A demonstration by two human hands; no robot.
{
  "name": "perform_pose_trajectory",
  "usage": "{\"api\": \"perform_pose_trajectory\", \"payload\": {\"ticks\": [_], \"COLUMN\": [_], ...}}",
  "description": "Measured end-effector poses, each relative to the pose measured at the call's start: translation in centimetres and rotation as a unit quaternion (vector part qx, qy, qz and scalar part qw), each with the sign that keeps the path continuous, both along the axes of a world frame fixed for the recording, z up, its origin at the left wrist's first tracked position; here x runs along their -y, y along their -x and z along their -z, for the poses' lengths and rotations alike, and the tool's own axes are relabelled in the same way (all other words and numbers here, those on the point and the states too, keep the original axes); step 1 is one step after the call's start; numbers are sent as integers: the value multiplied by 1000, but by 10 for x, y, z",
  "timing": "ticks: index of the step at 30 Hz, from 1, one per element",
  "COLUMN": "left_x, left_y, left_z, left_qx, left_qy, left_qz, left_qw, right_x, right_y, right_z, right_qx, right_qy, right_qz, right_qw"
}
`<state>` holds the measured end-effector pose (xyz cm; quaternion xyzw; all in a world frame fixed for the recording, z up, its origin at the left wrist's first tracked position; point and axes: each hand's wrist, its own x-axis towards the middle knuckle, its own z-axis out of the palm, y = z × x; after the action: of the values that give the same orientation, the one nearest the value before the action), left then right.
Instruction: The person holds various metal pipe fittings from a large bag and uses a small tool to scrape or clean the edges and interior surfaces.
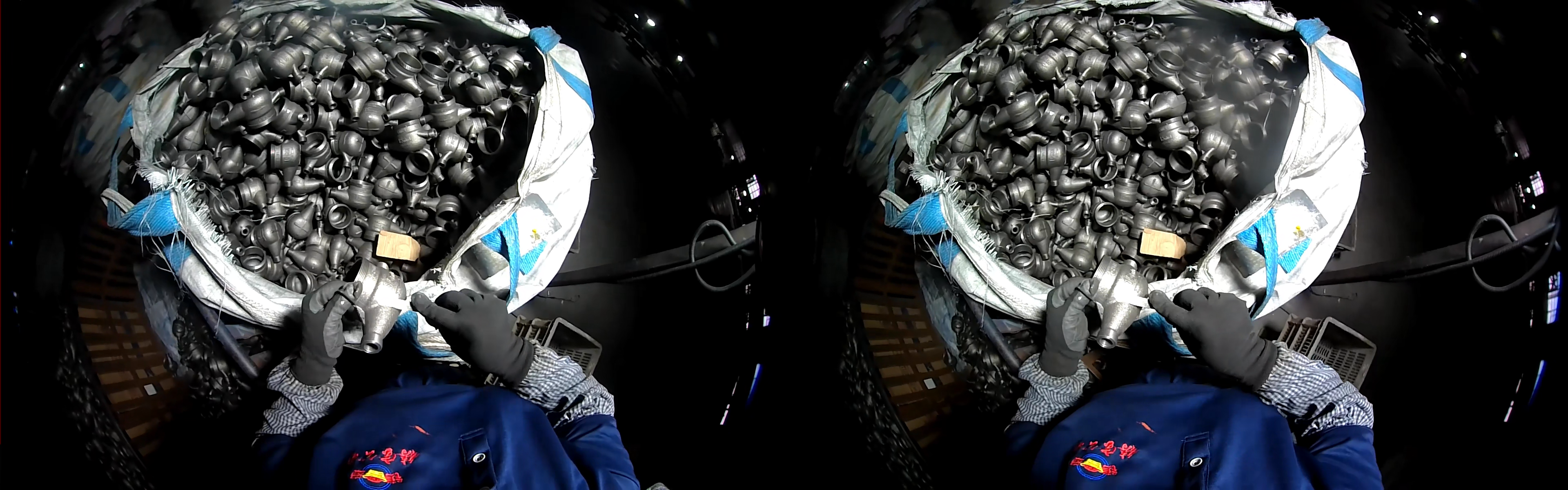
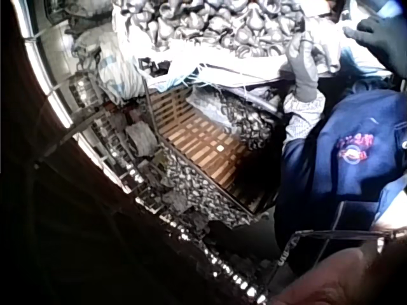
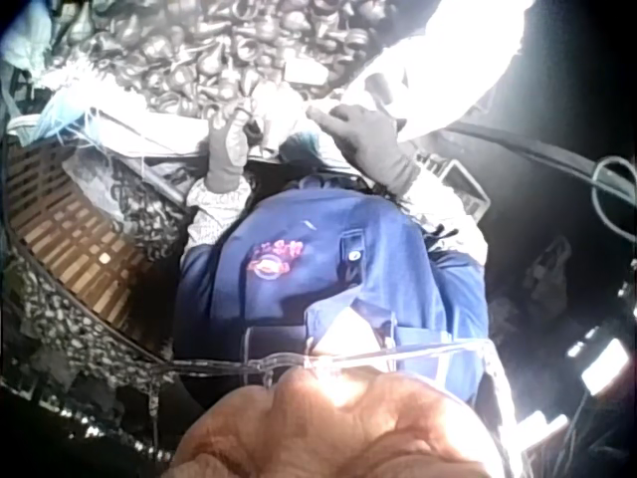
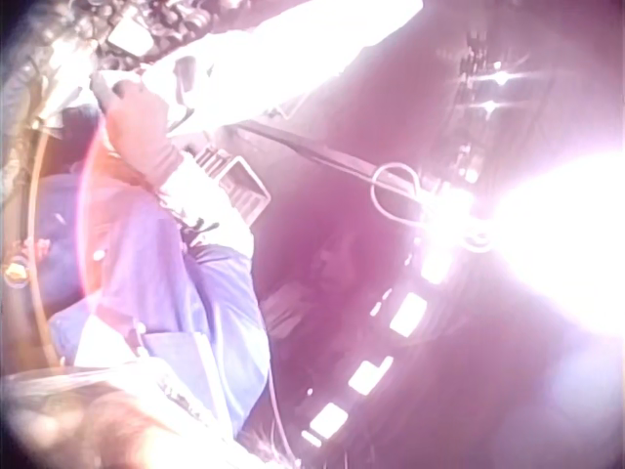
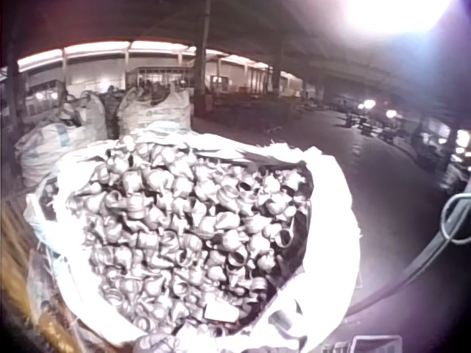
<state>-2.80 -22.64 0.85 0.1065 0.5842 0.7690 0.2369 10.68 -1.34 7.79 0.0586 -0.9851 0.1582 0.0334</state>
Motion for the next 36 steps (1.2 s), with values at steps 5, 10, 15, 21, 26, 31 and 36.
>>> {"api": "perform_pose_trajectory", "payload": {"ticks": [5, 10, 15, 21, 26, 31, 36], "left_x": [4, -2, -2, -7, -20, -23, -19], "left_y": [1, -1, -2, -6, -14, -16, -14], "left_z": [-2, -18, -15, -14, -10, -15, 1], "left_qx": [-58, -80, -61, -38, -90, -55, -74], "left_qy": [38, 6, 39, 47, -1, 12, -12], "left_qz": [35, 58, 47, 48, 62, 44, 67], "left_qw": [997, 995, 996, 997, 994, 997, 995], "right_x": [-16, -22, -18, -6, 13, -7, -2], "right_y": [2, 10, 7, 16, 36, 42, 40], "right_z": [-6, 3, 6, 2, 1, 23, 10], "right_qx": [50, 96, 120, 18, 44, 112, 76], "right_qy": [177, 354, 419, 410, 293, 541, 366], "right_qz": [-15, 24, 102, 119, 149, 131, 104], "right_qw": [983, 930, 894, 904, 943, 823, 922]}}
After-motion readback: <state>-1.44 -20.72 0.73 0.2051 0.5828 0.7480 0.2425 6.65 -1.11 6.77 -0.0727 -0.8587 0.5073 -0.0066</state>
